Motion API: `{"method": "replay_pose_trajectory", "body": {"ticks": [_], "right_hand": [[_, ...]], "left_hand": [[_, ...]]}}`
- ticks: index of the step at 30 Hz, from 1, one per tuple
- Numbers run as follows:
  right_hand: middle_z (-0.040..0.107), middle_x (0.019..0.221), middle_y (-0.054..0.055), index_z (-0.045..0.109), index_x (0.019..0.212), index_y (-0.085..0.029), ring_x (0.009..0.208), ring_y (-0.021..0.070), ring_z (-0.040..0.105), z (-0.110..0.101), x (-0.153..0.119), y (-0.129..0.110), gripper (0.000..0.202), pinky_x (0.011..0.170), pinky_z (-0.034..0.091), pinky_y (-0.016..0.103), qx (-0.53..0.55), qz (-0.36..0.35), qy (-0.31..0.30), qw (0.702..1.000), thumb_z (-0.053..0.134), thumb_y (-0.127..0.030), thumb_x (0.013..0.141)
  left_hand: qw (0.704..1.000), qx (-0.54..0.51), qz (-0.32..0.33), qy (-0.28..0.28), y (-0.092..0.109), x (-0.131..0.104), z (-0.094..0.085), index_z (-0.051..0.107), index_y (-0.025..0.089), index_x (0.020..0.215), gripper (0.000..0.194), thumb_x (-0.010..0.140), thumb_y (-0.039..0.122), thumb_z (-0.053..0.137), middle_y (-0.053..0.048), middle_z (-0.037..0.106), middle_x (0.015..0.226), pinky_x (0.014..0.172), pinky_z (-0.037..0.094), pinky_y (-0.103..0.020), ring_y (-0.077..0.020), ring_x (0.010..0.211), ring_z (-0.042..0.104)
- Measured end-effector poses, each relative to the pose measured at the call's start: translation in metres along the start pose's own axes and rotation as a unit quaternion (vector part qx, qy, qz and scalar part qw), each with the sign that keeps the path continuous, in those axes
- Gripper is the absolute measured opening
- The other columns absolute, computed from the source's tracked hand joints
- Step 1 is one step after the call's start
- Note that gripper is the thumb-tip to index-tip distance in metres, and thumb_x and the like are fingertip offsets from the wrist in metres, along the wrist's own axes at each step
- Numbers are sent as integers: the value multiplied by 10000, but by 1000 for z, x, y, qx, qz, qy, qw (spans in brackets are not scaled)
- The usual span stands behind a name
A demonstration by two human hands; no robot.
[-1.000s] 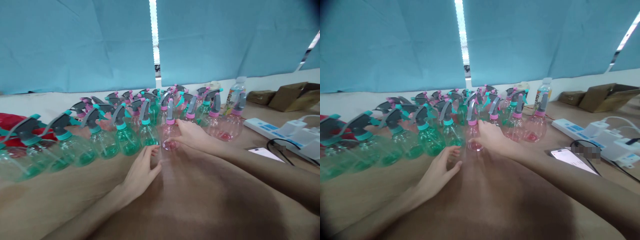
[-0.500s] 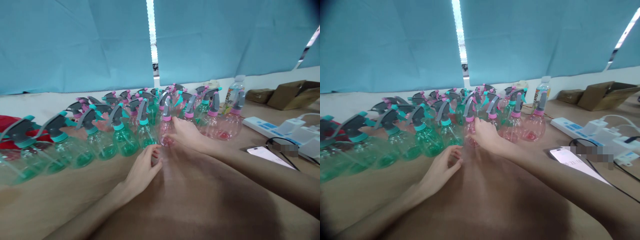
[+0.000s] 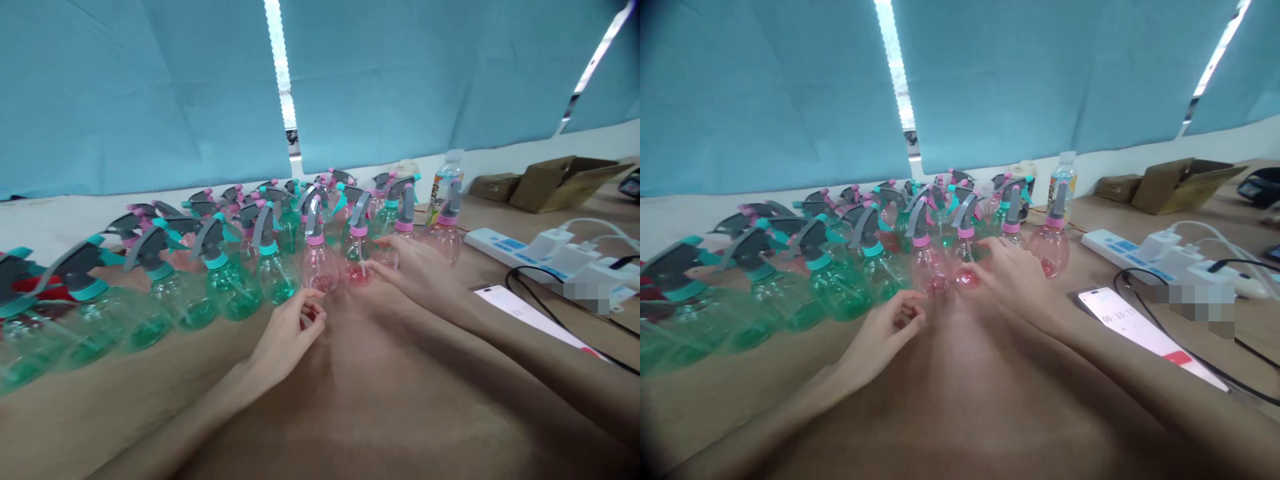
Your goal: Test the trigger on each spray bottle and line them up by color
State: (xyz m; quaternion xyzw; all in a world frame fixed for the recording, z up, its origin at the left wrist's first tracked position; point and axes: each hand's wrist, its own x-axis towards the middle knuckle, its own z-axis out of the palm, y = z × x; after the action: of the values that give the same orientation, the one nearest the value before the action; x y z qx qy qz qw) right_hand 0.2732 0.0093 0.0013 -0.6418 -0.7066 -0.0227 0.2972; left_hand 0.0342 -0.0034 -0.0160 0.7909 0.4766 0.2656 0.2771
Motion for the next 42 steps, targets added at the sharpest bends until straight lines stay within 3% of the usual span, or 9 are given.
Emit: {"method": "replay_pose_trajectory", "body": {"ticks": [3, 7, 14, 18, 27, 33, 38, 42], "right_hand": [[664, 1202, 140, 533, 1275, -141, 1102, 336, 609, 9, 11, 4, 529, 846, 485, 438, 14, 17, -7, 1000, 608, -460, 860], [676, 1148, 195, 475, 1335, -103, 1045, 368, 634, 22, 28, 1, 683, 779, 496, 437, 18, 34, -16, 999, 608, -553, 838], [711, 998, 174, 514, 1254, -110, 927, 348, 674, 28, 39, -2, 591, 686, 472, 379, 24, 41, -37, 998, 598, -531, 848], [702, 1016, 173, 536, 1194, -120, 939, 351, 665, 25, 38, 1, 571, 662, 460, 367, 20, 40, -48, 998, 594, -561, 837], [695, 972, 128, 539, 1081, -177, 867, 325, 670, -2, 0, -7, 446, 602, 446, 349, 6, 10, -92, 996, 571, -557, 849], [679, 899, 68, 534, 1093, -193, 752, 257, 664, -20, -45, -27, 333, 546, 416, 314, 36, -32, -105, 993, 528, -453, 885], [684, 917, 38, 555, 1042, -228, 764, 246, 664, -19, -64, -39, 441, 548, 441, 323, 105, -60, -88, 989, 574, -606, 817], [692, 966, 54, 561, 1089, -219, 842, 275, 666, -12, -69, -47, 544, 604, 483, 364, 125, -88, -96, 984, 587, -665, 779]], "left_hand": [[1000, -12, 10, -11, 8, 7, 9, 553, 202, 1054, 211, 849, 162, 520, -4, 649, 854, 694, 485, -289, -162, 778, 619], [999, -21, 22, -20, 20, 11, 20, 568, 208, 1024, 181, 854, 170, 521, 1, 646, 840, 692, 479, -287, -161, 778, 622], [999, -31, 25, -18, 32, 10, 25, 581, 211, 999, 159, 857, 184, 515, -3, 649, 819, 664, 481, -302, -171, 747, 630], [999, -44, 24, -6, 34, 7, 25, 587, 210, 980, 138, 860, 197, 519, -13, 662, 832, 671, 497, -312, -179, 760, 646], [995, -65, 26, 73, 44, 15, 19, 581, 192, 979, 135, 875, 273, 549, -25, 659, 898, 719, 513, -328, -175, 793, 640], [991, -79, 56, 90, 62, 20, 19, 484, 207, 1234, 473, 810, 322, 658, -91, 584, 1248, 885, 497, -385, -236, 1073, 594], [992, -58, 78, 84, 79, 13, 14, 510, 206, 1220, 440, 810, 298, 642, -70, 645, 1091, 877, 480, -403, -235, 980, 611], [988, -84, 86, 98, 77, 6, 9, 540, 205, 1173, 379, 820, 306, 632, -66, 656, 1063, 892, 488, -414, -235, 970, 624]]}}
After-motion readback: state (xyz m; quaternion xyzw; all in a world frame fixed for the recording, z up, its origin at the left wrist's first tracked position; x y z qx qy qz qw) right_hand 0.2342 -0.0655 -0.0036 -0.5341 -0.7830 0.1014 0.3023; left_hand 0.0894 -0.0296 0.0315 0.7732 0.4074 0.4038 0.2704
